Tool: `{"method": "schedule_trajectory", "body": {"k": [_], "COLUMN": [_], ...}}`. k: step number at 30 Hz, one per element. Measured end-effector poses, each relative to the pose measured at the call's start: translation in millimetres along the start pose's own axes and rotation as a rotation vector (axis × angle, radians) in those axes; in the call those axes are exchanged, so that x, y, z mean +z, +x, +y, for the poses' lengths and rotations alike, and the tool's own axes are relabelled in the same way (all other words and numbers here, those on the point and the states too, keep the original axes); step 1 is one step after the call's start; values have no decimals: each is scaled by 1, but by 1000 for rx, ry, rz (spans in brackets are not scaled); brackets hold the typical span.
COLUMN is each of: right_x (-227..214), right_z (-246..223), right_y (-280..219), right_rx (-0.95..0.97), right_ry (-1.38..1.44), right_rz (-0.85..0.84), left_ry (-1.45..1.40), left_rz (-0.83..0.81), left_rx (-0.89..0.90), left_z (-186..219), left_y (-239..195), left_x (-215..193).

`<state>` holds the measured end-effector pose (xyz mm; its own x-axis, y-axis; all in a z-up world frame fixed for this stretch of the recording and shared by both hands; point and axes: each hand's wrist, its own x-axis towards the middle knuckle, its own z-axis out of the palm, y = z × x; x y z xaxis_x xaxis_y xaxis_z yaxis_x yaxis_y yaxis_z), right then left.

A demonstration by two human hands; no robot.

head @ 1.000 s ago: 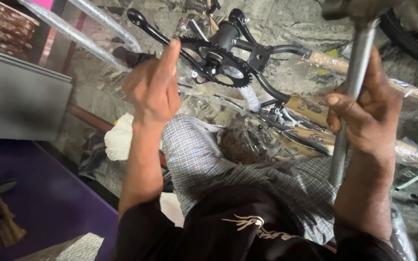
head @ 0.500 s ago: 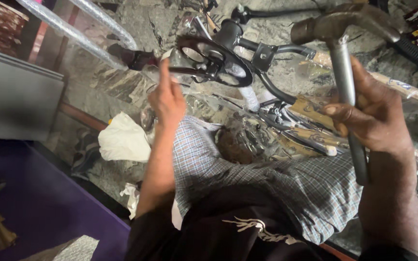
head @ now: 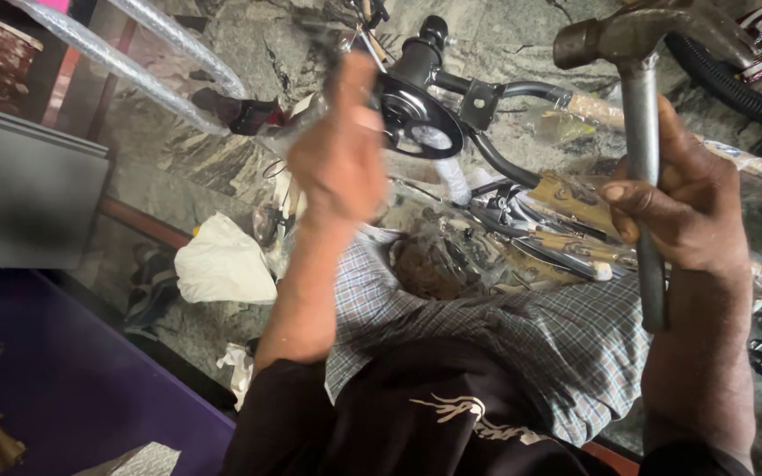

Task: The person assembles a bicycle by attaching the crankset to the frame and installing the chain. They use a hammer and wrench to secure the crankset and then thread the chain through the gears.

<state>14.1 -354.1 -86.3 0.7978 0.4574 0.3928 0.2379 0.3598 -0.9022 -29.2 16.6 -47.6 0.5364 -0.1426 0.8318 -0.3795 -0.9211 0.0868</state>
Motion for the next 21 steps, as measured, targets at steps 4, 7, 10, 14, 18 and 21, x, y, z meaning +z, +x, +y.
{"method": "schedule_trajectory", "body": {"k": [4,7,10,14,18,21], "right_x": [3,6,6,-1,-23,-35], "right_z": [-6,-8,-8,-1,15,24], "right_y": [1,1,1,-2,3,7], "right_rx": [20,60,69,108,-170,-323], "right_ry": [-91,-139,-116,-157,-508,-1003], "right_rz": [-9,-23,-39,-87,-317,-425], "left_ry": [202,261,-14,-320,-211,-52], "left_rz": [-96,-327,-419,-295,-126,-55], "left_rx": [-177,-337,-273,45,39,21], "left_z": [-54,-35,21,56,41,18], "left_y": [-21,-71,-104,-74,-6,19], "left_x": [-46,-19,25,38,25,-10]}}
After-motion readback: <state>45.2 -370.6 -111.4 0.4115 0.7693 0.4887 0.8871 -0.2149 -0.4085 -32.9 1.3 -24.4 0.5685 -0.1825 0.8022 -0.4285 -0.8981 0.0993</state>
